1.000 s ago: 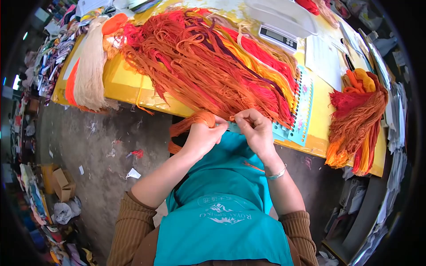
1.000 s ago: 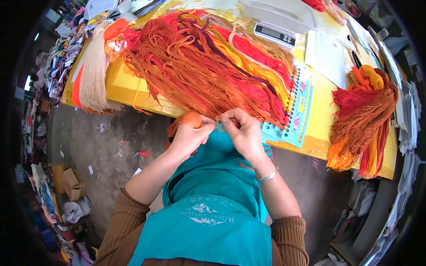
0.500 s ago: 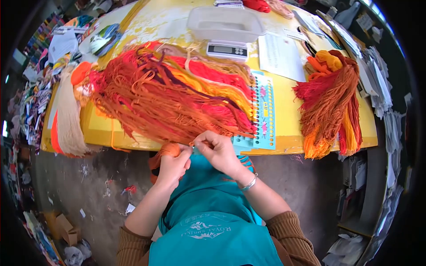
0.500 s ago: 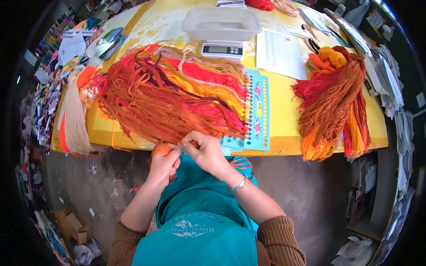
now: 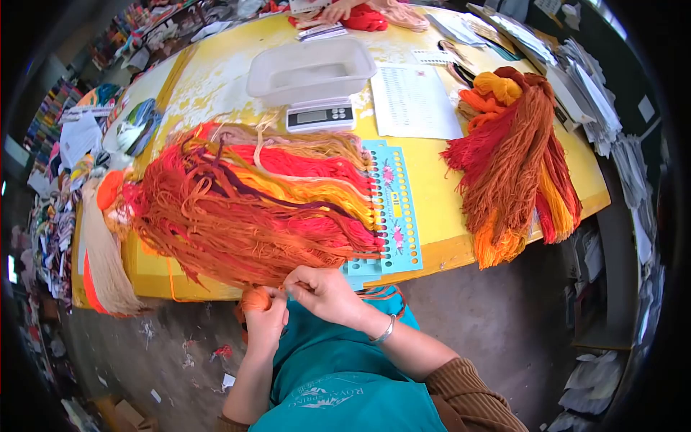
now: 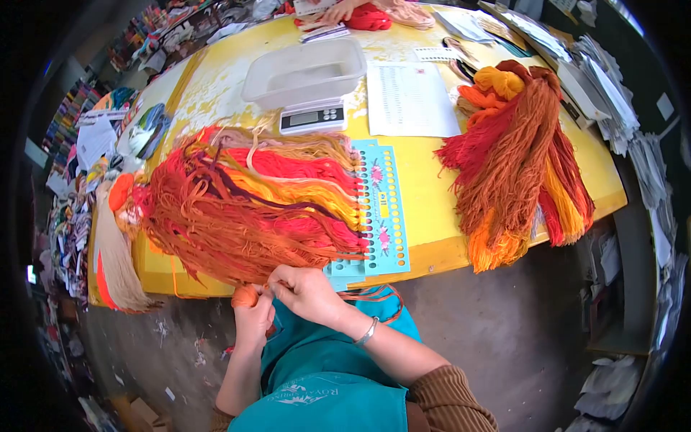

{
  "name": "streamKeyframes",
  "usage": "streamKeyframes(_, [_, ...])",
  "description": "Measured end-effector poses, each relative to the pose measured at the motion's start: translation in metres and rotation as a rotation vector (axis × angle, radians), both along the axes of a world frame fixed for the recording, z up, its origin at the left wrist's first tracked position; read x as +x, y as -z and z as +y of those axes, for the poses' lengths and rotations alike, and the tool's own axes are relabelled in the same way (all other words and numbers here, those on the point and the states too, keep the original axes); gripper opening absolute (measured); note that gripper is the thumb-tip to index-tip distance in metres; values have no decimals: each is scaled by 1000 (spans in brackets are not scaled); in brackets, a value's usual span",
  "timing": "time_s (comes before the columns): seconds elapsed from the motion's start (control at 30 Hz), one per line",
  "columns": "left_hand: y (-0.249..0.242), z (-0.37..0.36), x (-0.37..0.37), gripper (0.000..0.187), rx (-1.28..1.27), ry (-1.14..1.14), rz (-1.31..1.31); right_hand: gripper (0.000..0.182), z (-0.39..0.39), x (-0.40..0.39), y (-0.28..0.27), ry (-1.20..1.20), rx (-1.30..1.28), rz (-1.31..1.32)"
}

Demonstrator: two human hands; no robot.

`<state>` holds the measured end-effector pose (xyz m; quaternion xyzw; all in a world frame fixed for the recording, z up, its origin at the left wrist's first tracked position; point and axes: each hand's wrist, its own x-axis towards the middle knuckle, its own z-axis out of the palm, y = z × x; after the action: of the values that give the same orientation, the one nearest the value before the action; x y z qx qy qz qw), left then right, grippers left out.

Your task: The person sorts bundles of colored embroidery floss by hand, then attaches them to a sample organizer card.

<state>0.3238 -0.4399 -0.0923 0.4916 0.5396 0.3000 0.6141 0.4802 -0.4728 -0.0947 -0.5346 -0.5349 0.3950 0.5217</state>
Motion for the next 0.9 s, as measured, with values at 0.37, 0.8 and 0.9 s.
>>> streamKeyframes(0.37, [-7,4,-18,16,-55,-79,-25,12,0,0,3,28,51,-53])
streamKeyframes(0.8, [3,-1,-22,13,235,42,-3,9,2,-3,-3,19,21,-111])
streamKeyframes(0.9, [5,1,-26,10,181,53,-21,10,2,-4,-4,29,17,-112])
